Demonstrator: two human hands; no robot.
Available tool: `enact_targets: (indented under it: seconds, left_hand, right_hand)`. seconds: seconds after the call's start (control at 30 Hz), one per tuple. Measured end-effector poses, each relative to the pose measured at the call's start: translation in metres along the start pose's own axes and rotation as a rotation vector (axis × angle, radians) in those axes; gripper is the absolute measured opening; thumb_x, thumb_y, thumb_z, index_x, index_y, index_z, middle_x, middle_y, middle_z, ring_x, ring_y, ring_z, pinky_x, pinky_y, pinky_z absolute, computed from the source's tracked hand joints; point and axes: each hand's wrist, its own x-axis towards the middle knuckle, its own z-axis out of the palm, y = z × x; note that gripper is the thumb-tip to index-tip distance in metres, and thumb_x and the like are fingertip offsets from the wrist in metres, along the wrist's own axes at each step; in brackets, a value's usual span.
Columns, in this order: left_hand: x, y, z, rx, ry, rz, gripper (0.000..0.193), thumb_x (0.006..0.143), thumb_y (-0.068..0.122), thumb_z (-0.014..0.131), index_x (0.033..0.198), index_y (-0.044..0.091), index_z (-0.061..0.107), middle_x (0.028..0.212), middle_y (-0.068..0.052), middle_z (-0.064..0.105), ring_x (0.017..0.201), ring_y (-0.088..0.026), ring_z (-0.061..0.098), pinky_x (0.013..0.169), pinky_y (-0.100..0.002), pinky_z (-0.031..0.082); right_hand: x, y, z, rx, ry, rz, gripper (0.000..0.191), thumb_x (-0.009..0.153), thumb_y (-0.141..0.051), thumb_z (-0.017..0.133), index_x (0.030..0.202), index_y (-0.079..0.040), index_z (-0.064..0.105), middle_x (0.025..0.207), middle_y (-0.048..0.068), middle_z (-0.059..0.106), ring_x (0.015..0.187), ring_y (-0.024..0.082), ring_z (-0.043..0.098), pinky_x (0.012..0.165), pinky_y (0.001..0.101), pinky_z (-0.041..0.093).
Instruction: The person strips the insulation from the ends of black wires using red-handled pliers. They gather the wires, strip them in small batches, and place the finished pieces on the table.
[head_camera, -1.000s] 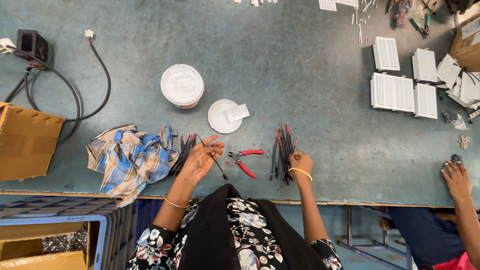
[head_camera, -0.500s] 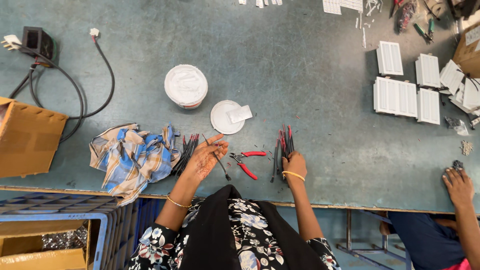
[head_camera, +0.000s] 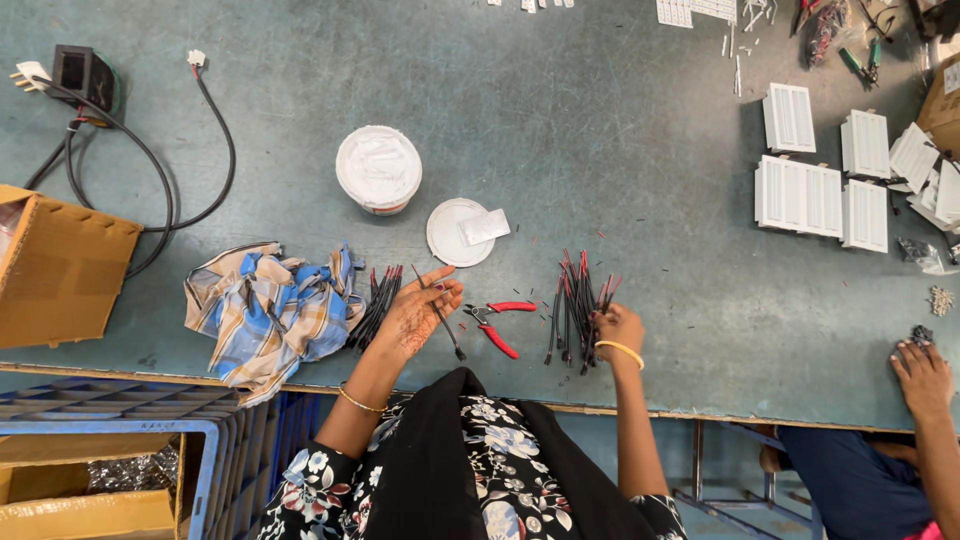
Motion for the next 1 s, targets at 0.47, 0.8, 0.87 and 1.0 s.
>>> enact_targets:
  seconds: [0.47,0.8,0.87,1.0]
  left_hand:
    - [0.038,-0.055,0.048,0.502,-0.258,0.043,0.044,0.106,0.025,0.050,0.139,-0.004,0.050,0.122,-0.009,0.066,0.112,-0.017,0.068,0.098,-0.028,0.055]
    - [0.027,-0.079,0.049,0.501,-0.194,-0.263,0.041,0.109,0.034,0.046,0.133,0.005,0.062,0.100,-0.004,0.069,0.068,-0.010,0.059,0.051,-0.027,0.053]
    - [0.017,-0.077,0.039,0.438,-0.215,-0.291,0.039,0.108,0.030,0.047,0.133,0.002,0.059,0.106,-0.009,0.071,0.081,-0.016,0.072,0.061,-0.031,0.060]
    - [-0.001,-0.074,0.025,0.377,-0.304,-0.305,0.039,0.110,0.033,0.048,0.131,0.003,0.059,0.109,-0.012,0.070,0.075,-0.016,0.068,0.047,-0.030,0.051]
  right_hand:
    - [-0.026,-0.050,0.013,0.585,-0.700,-0.029,0.021,0.102,-0.004,0.053,0.121,0.002,0.061,0.101,0.010,0.072,0.095,0.015,0.069,0.084,0.0296,0.052]
    - [-0.059,-0.048,0.055,0.754,-0.943,0.219,0.025,0.099,-0.003,0.049,0.123,-0.001,0.057,0.105,0.006,0.066,0.093,0.018,0.067,0.089,0.0400,0.061]
    - [-0.071,-0.045,0.060,0.690,-0.958,0.186,0.024,0.097,-0.002,0.052,0.121,0.000,0.055,0.107,0.006,0.066,0.094,0.020,0.068,0.090,0.0415,0.061]
    - [-0.096,-0.045,0.060,0.550,-0.961,0.137,0.021,0.100,-0.011,0.056,0.118,0.000,0.059,0.104,0.008,0.068,0.095,0.019,0.069,0.090,0.0386,0.061]
